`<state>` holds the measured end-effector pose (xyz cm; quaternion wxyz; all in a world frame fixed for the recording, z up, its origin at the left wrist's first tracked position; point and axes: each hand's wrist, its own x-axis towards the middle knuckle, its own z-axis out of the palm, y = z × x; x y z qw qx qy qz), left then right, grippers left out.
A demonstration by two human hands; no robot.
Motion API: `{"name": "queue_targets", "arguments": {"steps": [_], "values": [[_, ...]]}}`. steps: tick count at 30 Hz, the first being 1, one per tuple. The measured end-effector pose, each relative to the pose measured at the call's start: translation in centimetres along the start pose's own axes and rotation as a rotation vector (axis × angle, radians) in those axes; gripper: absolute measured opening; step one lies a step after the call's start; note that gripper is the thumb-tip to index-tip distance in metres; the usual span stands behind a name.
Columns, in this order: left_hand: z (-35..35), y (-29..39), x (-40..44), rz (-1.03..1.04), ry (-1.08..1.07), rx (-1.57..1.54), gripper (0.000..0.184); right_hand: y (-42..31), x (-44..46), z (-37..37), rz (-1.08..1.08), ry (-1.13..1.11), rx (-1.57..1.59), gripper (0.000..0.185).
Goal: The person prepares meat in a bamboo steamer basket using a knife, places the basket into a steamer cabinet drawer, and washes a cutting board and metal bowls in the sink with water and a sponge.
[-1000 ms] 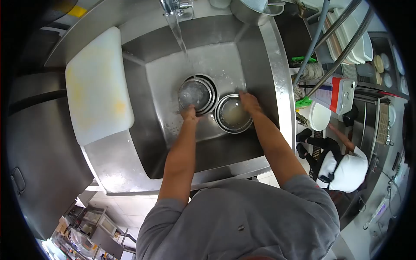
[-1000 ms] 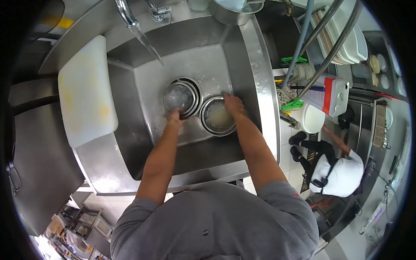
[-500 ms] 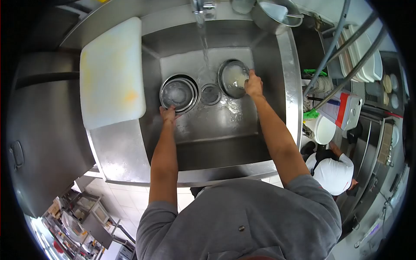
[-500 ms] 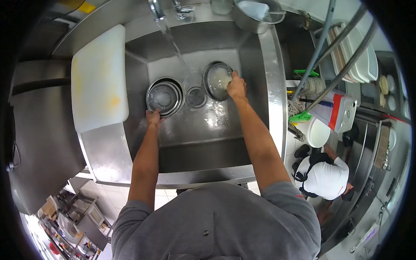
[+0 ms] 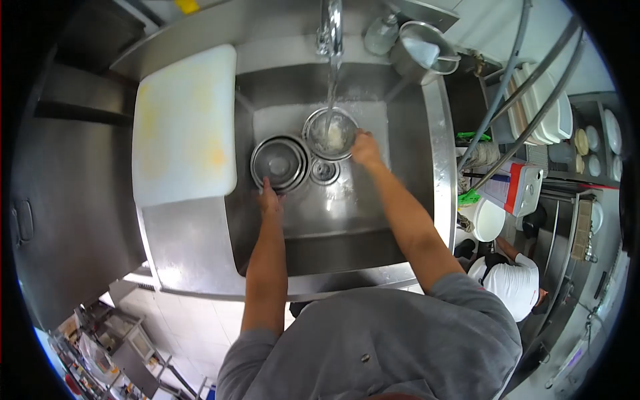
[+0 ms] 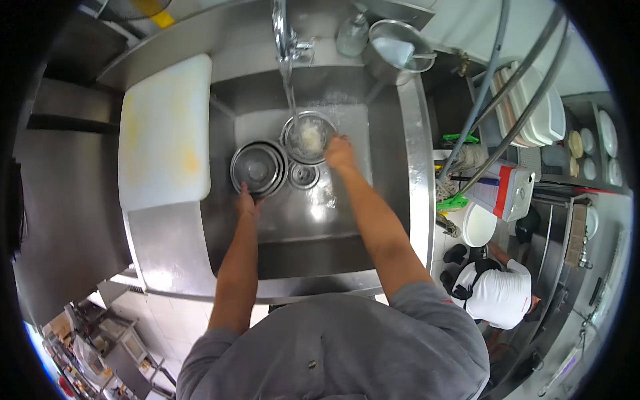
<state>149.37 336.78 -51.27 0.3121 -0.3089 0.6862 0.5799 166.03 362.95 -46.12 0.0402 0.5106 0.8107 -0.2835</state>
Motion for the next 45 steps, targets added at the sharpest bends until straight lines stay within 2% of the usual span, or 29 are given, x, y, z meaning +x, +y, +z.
{"name": "queue_targets", "arguments": {"steps": [1,2,4,5,7,9,11,14,15,17,18,19,20,22,23,25,26,28,30,32,33,36,38,40,42,44,45], "values": [[0.8,-0.4,0.9,-0.099,-0.001,-0.105,0.069,-0.7,1.0,0.6,-0.081,0.029,0.171,0.043],[2.3,0.1,-1.0,-0.089,-0.036,-0.109,0.069,-1.4,2.1,1.4,-0.165,0.056,0.338,0.035],[4.8,0.9,-6.3,0.646,0.385,0.648,0.054,-6.1,1.3,-1.4,0.03,-0.188,1.184,0.025],[6.3,0.8,-5.8,1.003,0.258,0.568,0.033,-7.8,0.9,-4.2,0.017,-0.163,1.185,0.025],[11.4,2.3,-5.2,0.895,-0.285,0.234,0.02,-10.6,-1.1,-8.8,-0.281,0.029,0.191,0.027],[16.6,5.2,-7.6,0.817,-0.554,0.217,0.018,-10.3,-0.5,-12.9,-0.333,0.174,-0.312,0.023],[19.6,8.6,-12.4,0.68,-0.733,0.187,0.016,-10.8,-1.3,-20.6,-0.273,0.439,-0.251,0.016],[20.5,10.2,-15.2,0.637,-0.83,0.291,0.016,-6.8,3.3,-27.8,-0.233,0.696,-0.293,0.034],[20.3,9.3,-13.8,0.755,-0.795,0.443,0.019,-4.9,5.4,-29.2,-0.289,0.688,-0.319,0.038],[17.2,7.0,-11.0,0.861,-0.718,0.569,0.021,-0.9,10.2,-29.5,-0.436,0.409,-0.471,0.038],[15.1,5.3,-9.0,1.023,-0.551,0.626,0.02,0.6,12.0,-29.1,-0.53,0.248,-0.592,0.036],[12.4,3.8,-7.3,1.178,-0.377,0.681,0.019,0.6,12.3,-28.9,-0.532,0.247,-0.583,0.036],[9.5,3.3,-6.5,0.952,-0.33,0.8,0.017,0.2,12.7,-28.9,-0.466,0.176,-0.463,0.033],[4.5,1.0,-2.7,1.062,-0.072,1.005,0.03,-0.2,14.0,-28.3,-0.41,0.106,-0.333,0.03],[3.4,1.0,-3.0,1.066,-0.059,1.007,0.03,0.1,15.2,-27.6,-0.388,0.116,-0.377,0.027],[1.7,1.2,-3.3,0.777,0.214,1.185,0.048,0.1,17.3,-27.3,-0.378,0.12,-0.419,0.025],[1.6,1.0,-2.4,0.757,0.227,1.186,0.048,0.5,17.9,-27.4,-0.412,0.096,-0.466,0.026],[0.6,-0.4,1.3,1.011,0.24,1.115,0.055,0.3,17.7,-27.5,-0.445,0.045,-0.479,0.028],[0.4,2.9,-1.3,0.703,0.162,1.091,0.052,1.8,19.8,-27.2,-0.503,0.053,-0.599,0.035],[0.9,3.8,-0.1,0.545,0.18,1.087,0.04,1.3,19.5,-26.9,-0.354,0.133,-0.642,0.036],[1.3,4.1,0.4,0.531,0.191,1.083,0.04,-0.1,17.3,-27.8,-0.266,0.192,-0.682,0.036],[1.2,4.5,0.8,0.564,0.199,1.209,0.038,-2.9,13.5,-30.0,-0.244,0.274,-0.737,0.034],[1.4,5.0,0.7,0.481,0.262,1.088,0.043,-2.7,12.9,-31.1,-0.264,0.335,-0.743,0.041],[1.1,4.4,0.7,0.46,0.231,1.062,0.048,-3.7,10.4,-32.3,-0.295,0.498,-0.619,0.043],[0.9,2.2,3.2,0.432,0.198,1.037,0.053,-4.9,7.5,-33.4,-0.276,0.57,-0.533,0.043],[0.8,-2.1,8.5,0.556,0.459,0.873,0.065,-5.5,4.6,-33.1,-0.263,0.637,-0.435,0.044],[0.8,-1.8,6.7,0.553,0.455,0.881,0.065,-5.3,3.1,-32.6,-0.338,0.674,-0.312,0.043]]}}
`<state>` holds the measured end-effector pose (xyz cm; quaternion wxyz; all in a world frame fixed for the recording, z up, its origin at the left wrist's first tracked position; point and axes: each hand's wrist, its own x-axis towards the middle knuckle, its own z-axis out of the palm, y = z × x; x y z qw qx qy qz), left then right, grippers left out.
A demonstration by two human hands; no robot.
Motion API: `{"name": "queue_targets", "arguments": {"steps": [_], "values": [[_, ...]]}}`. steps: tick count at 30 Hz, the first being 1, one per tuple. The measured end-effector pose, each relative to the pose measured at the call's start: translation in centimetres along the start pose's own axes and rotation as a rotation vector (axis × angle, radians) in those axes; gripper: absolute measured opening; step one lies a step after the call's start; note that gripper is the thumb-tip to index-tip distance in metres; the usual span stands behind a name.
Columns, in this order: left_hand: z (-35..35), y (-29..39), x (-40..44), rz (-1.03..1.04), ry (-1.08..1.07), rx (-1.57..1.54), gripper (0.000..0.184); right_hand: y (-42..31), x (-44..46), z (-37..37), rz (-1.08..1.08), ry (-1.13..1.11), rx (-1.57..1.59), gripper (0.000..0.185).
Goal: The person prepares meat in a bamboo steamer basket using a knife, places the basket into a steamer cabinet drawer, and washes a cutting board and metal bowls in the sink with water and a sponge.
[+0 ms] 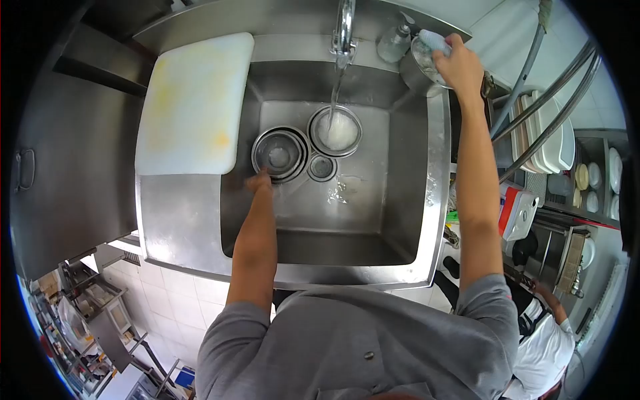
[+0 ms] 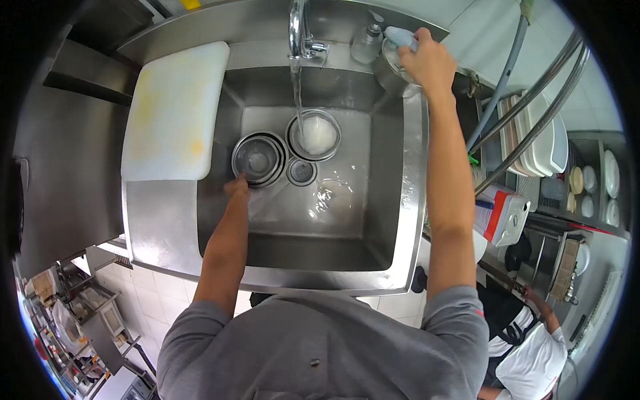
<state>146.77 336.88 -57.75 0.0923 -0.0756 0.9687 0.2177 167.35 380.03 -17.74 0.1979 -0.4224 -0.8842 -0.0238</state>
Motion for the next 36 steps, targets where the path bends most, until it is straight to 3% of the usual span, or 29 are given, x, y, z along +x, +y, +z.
{"name": "queue_targets", "arguments": {"steps": [1,2,5,9,11,13,15,17,20,22,23,25,26,27,29,30,31,33,35,36], "values": [[-2.6,2.0,-1.5,-0.205,-0.15,-0.188,0.071,-0.5,-1.4,-0.6,-0.02,0.07,0.13,0.042],[-4.2,3.5,-2.3,-0.409,-0.3,-0.376,0.076,-1.5,-3.2,-1.3,0.012,0.005,0.192,0.041],[-3.0,3.5,-0.8,-0.225,-0.353,-0.384,0.082,-1.6,-9.2,0.2,-0.013,-0.09,0.404,0.039],[-1.9,4.6,0.9,-0.344,-0.432,-0.514,0.074,-2.2,-17.4,1.4,0.095,-0.338,0.668,0.036],[-3.1,7.2,1.1,0.072,-0.246,-0.047,0.071,-1.6,-21.1,2.1,0.183,-0.473,0.682,0.036],[-9.4,14.1,-3.1,0.267,-0.19,0.275,0.075,-0.8,-24.8,3.3,0.235,-0.538,0.725,0.038],[-10.1,18.0,-4.4,0.583,-0.259,0.387,0.064,-0.7,-27.7,4.2,0.324,-0.622,0.759,0.045],[-1.1,17.9,-1.8,1.014,-0.28,0.114,0.045,-0.5,-30.8,5.9,0.336,-0.67,0.792,0.046],[4.0,20.5,-3.8,0.935,-0.249,0.177,0.035,-2.3,-31.5,3.1,0.308,-0.806,0.784,0.044],[4.3,22.0,-6.0,0.6,-0.49,0.366,0.034,-3.1,-31.5,1.3,0.353,-0.904,0.792,0.042],[4.1,22.8,-7.2,0.607,-0.493,0.362,0.034,-3.1,-32.1,1.1,0.354,-0.893,0.808,0.042],[2.9,23.6,-9.0,0.641,-0.54,0.422,0.032,-2.8,-33.6,1.6,0.365,-0.874,0.86,0.041],[2.9,23.6,-9.4,0.749,-0.535,0.244,0.025,-2.8,-34.2,1.8,0.368,-0.875,0.877,0.041],[2.0,24.0,-10.1,0.754,-0.52,0.255,0.025,-2.6,-34.3,2.0,0.366,-0.907,0.867,0.041],[-0.2,24.5,-12.2,1.33,-0.217,0.283,0.019,-2.7,-34.9,2.2,0.368,-0.933,0.86,0.041],[-0.8,24.4,-11.9,1.399,-0.174,0.277,0.018,-2.7,-35.2,2.3,0.371,-0.893,0.828,0.042],[-2.3,24.6,-11.4,1.409,-0.171,0.275,0.018,-2.5,-35.4,2.4,0.373,-0.85,0.791,0.043],[-5.6,24.5,-10.3,1.167,-0.371,0.346,0.024,-2.1,-36.2,3.6,0.476,-0.786,0.961,0.045],[-7.6,23.8,-9.5,1.206,-0.265,0.201,0.026,-2.6,-35.7,3.7,0.561,-0.712,1.141,0.046],[-8.6,23.8,-9.0,1.231,-0.164,0.05,0.028,-3.2,-35.1,3.5,0.776,-0.604,1.28,0.046]]}}
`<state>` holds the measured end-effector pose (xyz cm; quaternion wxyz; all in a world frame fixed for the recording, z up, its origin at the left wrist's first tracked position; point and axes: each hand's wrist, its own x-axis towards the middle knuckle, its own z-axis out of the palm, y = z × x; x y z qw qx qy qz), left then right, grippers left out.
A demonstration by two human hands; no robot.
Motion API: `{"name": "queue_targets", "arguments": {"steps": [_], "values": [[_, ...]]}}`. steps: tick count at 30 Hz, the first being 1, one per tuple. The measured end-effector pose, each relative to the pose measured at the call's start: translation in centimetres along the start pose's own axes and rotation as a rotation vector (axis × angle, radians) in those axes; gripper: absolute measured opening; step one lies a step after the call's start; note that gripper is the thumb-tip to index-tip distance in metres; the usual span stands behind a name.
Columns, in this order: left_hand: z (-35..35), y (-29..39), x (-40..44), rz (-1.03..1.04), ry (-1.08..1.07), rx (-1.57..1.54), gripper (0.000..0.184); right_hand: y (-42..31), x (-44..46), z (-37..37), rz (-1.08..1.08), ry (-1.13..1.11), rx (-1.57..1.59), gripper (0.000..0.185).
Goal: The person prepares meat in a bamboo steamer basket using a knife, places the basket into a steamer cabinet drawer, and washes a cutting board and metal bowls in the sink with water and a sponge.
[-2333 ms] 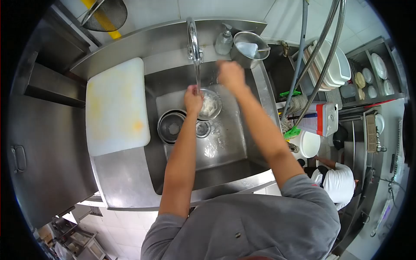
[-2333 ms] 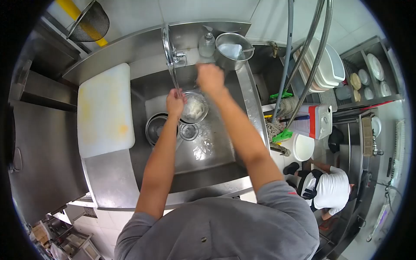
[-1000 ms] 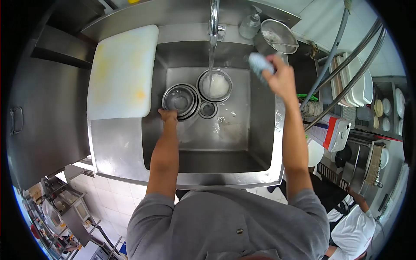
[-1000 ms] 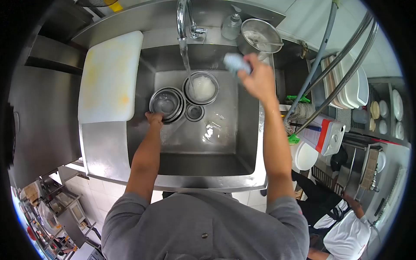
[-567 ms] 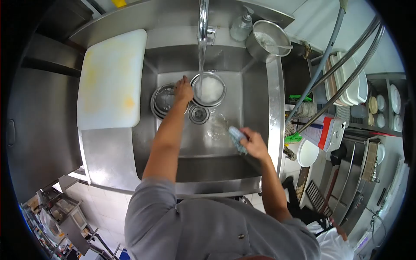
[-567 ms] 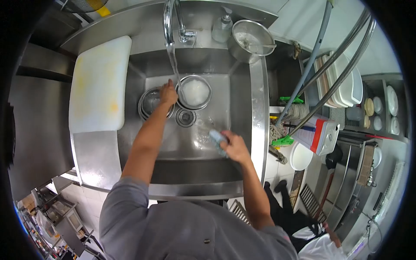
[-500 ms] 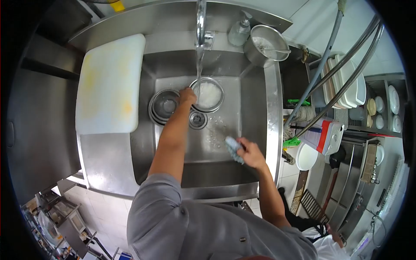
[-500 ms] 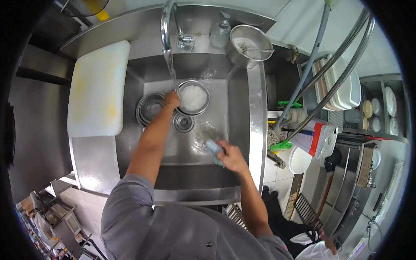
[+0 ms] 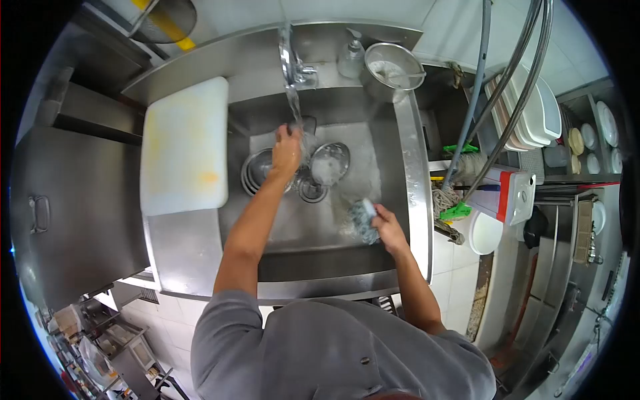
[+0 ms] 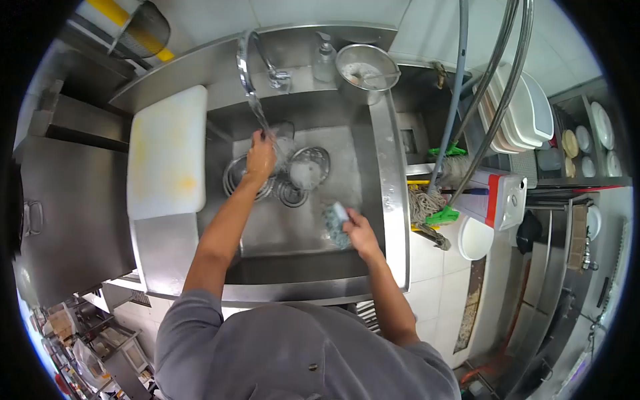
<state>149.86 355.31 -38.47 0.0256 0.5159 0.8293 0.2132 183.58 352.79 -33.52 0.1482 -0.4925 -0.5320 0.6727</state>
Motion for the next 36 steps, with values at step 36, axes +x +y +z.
{"name": "queue_targets", "arguments": {"steps": [36], "values": [[-3.3,3.0,-11.3,-0.665,-0.14,-1.109,0.021,-0.3,17.2,10.8,-0.312,-0.28,-1.497,0.034]]}}
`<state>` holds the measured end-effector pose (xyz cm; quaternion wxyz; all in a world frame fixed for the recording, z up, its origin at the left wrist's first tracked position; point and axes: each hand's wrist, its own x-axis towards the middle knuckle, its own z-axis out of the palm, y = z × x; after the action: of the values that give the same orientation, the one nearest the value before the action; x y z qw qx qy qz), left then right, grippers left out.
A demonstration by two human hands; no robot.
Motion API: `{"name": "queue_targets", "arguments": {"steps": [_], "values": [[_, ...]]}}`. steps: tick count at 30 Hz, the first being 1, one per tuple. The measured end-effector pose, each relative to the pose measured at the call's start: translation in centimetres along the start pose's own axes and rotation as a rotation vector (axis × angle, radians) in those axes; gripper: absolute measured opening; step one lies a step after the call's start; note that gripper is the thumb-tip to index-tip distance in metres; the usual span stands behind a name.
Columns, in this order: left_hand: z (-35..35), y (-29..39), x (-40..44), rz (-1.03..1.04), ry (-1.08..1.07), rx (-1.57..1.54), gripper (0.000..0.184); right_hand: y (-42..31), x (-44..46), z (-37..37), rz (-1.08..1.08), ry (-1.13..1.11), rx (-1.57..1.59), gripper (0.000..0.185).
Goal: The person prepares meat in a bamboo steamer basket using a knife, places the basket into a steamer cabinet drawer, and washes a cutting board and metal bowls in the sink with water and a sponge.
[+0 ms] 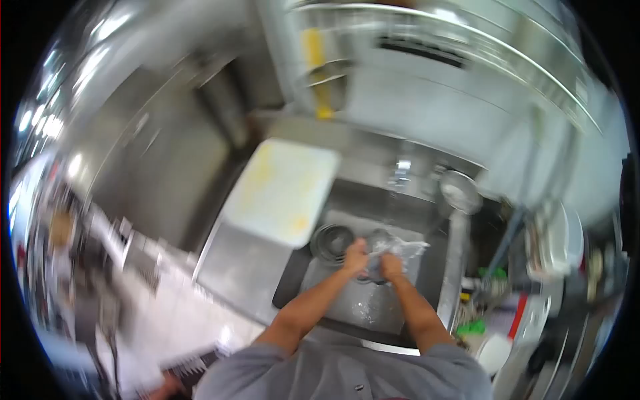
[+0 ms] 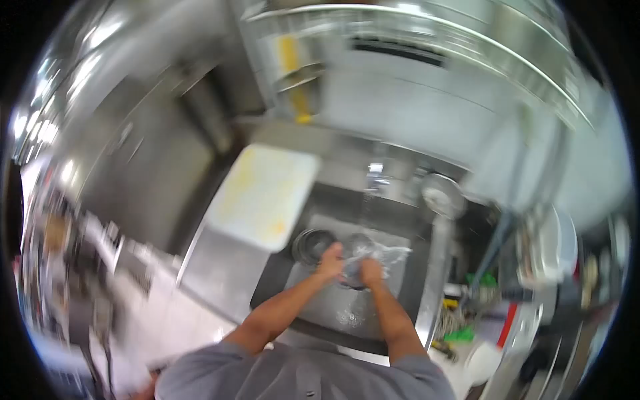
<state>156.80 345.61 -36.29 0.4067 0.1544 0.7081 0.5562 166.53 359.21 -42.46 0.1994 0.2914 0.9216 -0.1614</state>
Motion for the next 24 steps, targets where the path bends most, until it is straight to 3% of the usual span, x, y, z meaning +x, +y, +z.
{"name": "queue_targets", "arguments": {"steps": [1,3,4,6,8,9,10,11,12,13,15,16,17,19,20,21,22,23,24], "values": [[1.2,-1.3,-0.3,-0.086,-0.007,-0.099,0.023,0.7,0.1,1.5,-0.08,0.358,-0.06,0.032],[3.2,1.2,-3.2,-0.036,0.059,-0.044,0.036,-0.5,0.4,1.3,-0.141,0.606,0.186,0.03],[2.8,1.1,-2.7,0.023,0.088,-0.097,0.035,0.3,2.8,4.3,-0.276,0.582,0.451,0.026],[-0.9,4.3,-3.5,-0.028,0.059,0.017,0.033,-2.1,-0.2,3.0,-0.381,0.089,1.196,0.023],[-2.0,4.1,-3.1,-0.066,0.008,0.079,0.036,-0.8,-0.8,0.5,-0.328,0.267,-0.051,0.025],[0.5,1.3,-2.2,0.074,0.09,0.081,0.033,0.3,-0.1,1.2,-0.346,0.26,-0.064,0.025],[2.2,-1.0,-1.1,0.221,0.162,0.089,0.03,0.7,2.2,3.1,-0.248,0.516,0.233,0.026],[3.3,-3.6,1.1,0.223,0.174,0.083,0.03,1.3,5.3,5.5,-0.146,0.759,0.539,0.026],[4.4,-6.7,3.5,0.361,0.366,0.184,0.03,2.2,6.5,6.6,-0.129,0.479,0.616,0.027],[3.0,-3.8,1.4,0.26,0.325,0.133,0.035,3.2,7.7,7.8,-0.088,0.2,0.656,0.028],[-1.0,4.7,-5.1,0.052,0.253,0.04,0.044,0.2,1.3,2.6,-0.561,0.285,0.107,0.03],[-1.9,6.3,-6.3,-0.081,0.092,0.013,0.053,-3.1,-2.8,-3.2,-0.199,0.044,-0.109,0.035],[-2.2,6.7,-6.8,-0.211,-0.068,-0.015,0.062,-0.4,1.6,0.9,-0.116,0.028,0.345,0.035],[3.7,-8.4,4.5,0.165,0.172,0.03,0.059,4.1,9.4,8.1,0.01,0.118,1.445,0.038],[4.1,-9.6,5.5,0.365,0.448,0.197,0.054,3.0,7.4,7.4,-0.108,0.175,1.014,0.039],[1.6,-4.8,2.0,0.186,0.316,0.072,0.045,2.5,5.1,6.0,-0.328,0.181,0.443,0.039],[-1.2,0.7,-2.0,-0.007,0.203,-0.032,0.037,2.2,3.1,4.5,-0.5,0.155,0.123,0.04],[-1.1,1.3,-3.3,-0.011,0.187,-0.029,0.037,1.7,1.4,3.0,-0.608,0.113,-0.067,0.04],[-0.8,1.3,-4.3,-0.047,0.211,-0.121,0.036,-0.5,-0.5,-0.4,-0.384,0.092,-0.08,0.042]]}}
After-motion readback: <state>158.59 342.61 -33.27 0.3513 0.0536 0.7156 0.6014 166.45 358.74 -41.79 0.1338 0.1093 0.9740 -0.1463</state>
